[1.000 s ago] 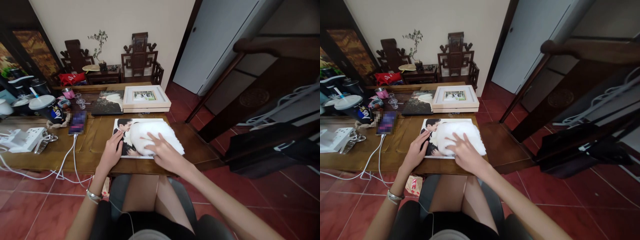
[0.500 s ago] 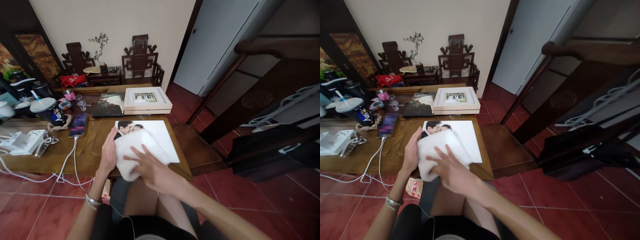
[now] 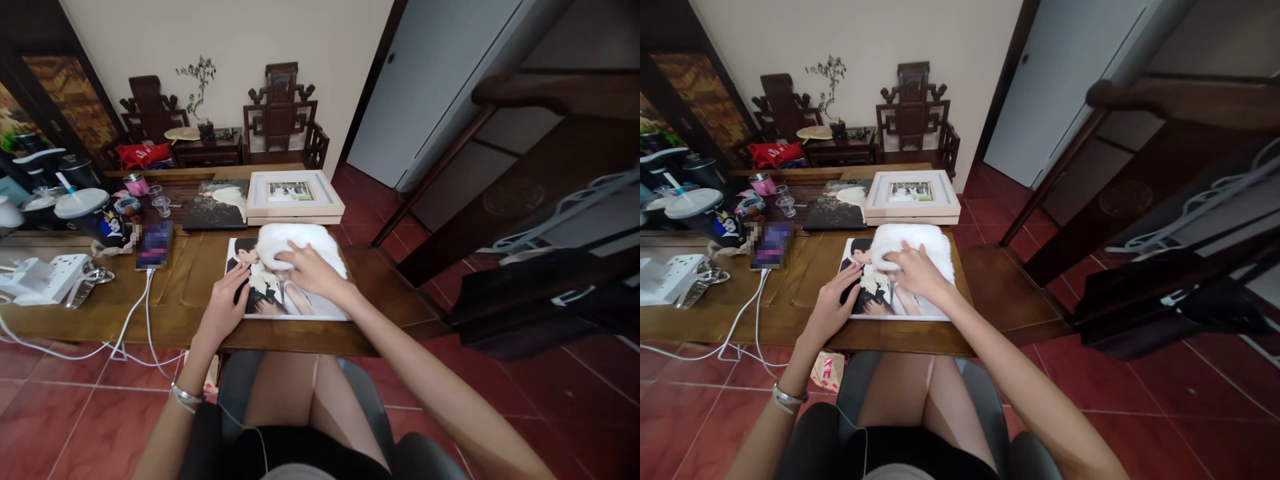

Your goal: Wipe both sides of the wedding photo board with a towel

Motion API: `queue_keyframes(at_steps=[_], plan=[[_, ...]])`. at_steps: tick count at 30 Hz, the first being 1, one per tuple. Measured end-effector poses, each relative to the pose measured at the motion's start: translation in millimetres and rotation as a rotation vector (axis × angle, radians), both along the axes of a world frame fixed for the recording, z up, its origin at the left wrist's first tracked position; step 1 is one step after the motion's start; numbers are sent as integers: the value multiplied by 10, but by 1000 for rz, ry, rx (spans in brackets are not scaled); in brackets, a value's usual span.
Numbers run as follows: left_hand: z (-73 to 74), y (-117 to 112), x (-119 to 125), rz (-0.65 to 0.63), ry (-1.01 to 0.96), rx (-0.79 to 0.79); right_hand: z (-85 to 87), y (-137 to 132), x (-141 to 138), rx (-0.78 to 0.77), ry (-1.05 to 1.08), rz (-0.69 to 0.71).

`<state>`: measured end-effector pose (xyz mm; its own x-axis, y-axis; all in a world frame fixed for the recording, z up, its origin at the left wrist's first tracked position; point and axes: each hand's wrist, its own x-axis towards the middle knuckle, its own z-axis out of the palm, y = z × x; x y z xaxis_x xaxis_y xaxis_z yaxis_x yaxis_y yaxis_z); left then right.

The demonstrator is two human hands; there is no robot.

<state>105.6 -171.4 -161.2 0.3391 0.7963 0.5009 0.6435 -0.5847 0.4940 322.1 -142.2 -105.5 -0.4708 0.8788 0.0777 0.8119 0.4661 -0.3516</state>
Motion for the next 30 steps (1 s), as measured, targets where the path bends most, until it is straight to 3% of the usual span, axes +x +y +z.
queue_keyframes(at_steps=[4,7,10,15,18,21,26,28,30], plan=[[7,7,2,7,-7,-16,99,340,-511,14,23,86],[15,8,1,15,-6,-32,135,456,-685,24,39,113],[16,5,-2,12,-13,-46,141,492,-572,17,56,99],[-11,11,-8,12,-31,-38,54,412,-6,38,55,8],[-28,17,-7,17,-44,-35,-44,223,301,62,34,-43],[-31,17,-2,22,-45,-35,-128,-144,461,69,2,-54],[-18,14,0,33,-27,-45,-140,-940,468,73,-11,108],[-15,16,-3,27,-26,-47,-120,-1120,458,67,8,158],[-13,18,-7,21,-28,-48,-111,-1138,469,59,17,170]])
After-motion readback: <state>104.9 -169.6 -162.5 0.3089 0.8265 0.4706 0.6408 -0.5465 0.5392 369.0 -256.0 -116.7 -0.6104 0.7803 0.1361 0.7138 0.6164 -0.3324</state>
